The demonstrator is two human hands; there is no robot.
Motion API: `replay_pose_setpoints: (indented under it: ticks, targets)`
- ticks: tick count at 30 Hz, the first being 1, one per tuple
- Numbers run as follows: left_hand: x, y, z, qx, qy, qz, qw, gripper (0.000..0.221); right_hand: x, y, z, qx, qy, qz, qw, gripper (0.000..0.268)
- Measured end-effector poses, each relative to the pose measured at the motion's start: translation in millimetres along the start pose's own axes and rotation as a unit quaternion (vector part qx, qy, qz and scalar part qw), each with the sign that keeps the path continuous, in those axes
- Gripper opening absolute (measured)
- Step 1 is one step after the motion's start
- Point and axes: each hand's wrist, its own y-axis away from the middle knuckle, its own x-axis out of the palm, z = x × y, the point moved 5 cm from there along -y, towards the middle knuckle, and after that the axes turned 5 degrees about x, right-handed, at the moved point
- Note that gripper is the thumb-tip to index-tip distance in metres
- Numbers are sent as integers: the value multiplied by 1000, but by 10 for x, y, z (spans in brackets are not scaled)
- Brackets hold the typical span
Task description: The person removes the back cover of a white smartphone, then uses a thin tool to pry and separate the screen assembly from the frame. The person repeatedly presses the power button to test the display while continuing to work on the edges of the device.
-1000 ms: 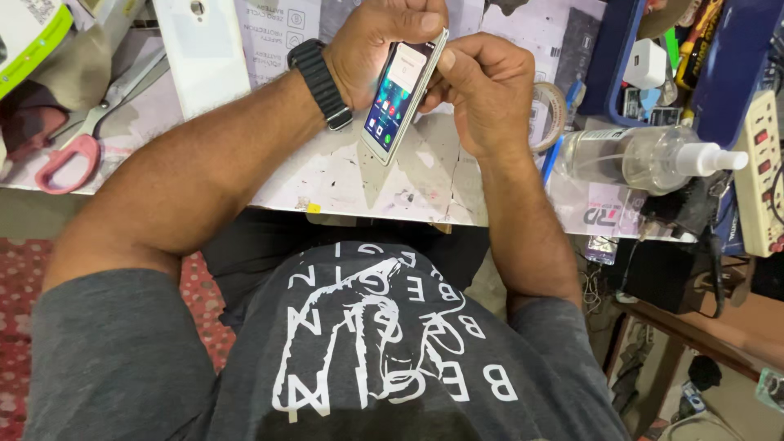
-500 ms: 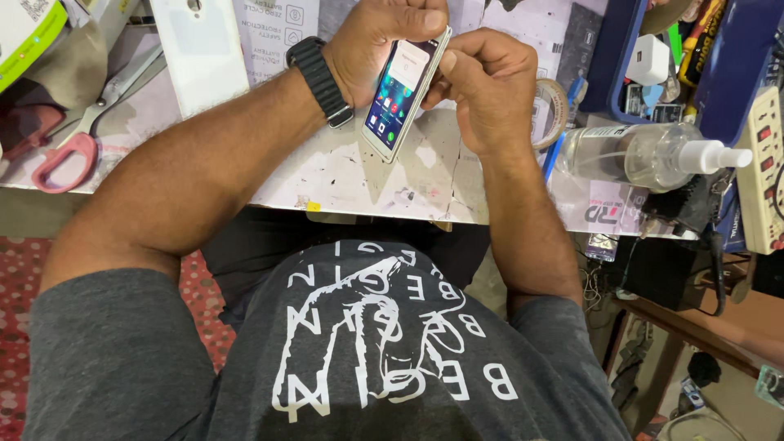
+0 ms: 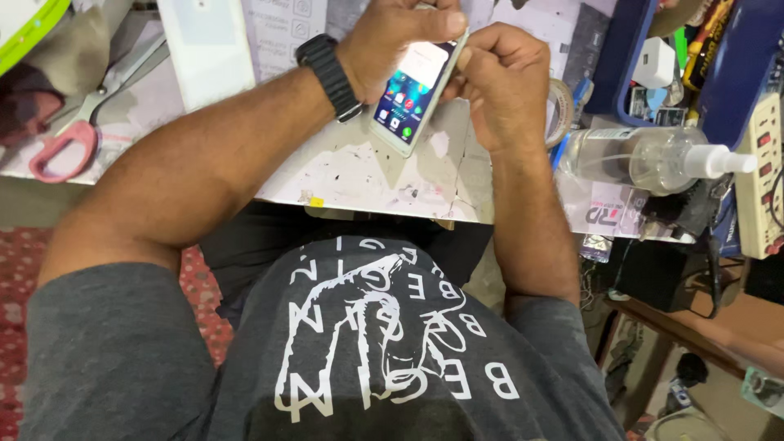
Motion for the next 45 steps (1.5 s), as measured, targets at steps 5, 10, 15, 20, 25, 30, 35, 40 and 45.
replay_pose_setpoints:
  ticks: [5,10,15,20,25,30,35,40,45]
  targets:
    - [-50,-9,140,-75,43,-56,995,27,-44,-26,-29,32,-2,-28,999,9]
    - [-101,-74,164,1,-1,-31,1000,25,-24,-14,-15,44,-22,-4,999,9]
    - [-123,-79,199,7,-25,-24,999,26,-17,5,-1,35,-34,26,998,10]
    - [-98,-68,158,18,-46,-27,998,25,-21,-5,0,34,-27,29,999,11]
    - [-92,-80,174,9,-29,-12,999,29,-22,4,-1,32,-19,23,999,11]
    - [-93,-84,164,14,-50,-17,999,29,-34,4,-4,31,-20,23,999,9]
    - [-88,-83,170,8,-4,-4,1000,31,-57,-3,-40,25,-34,38,998,10]
    - [-129,-77,184,9,11,-58,998,27,-9,19,38,43,-34,75,996,35]
    - [-189,-97,116,65,-56,-91,992,27,46,21,64,91,4,79,993,48]
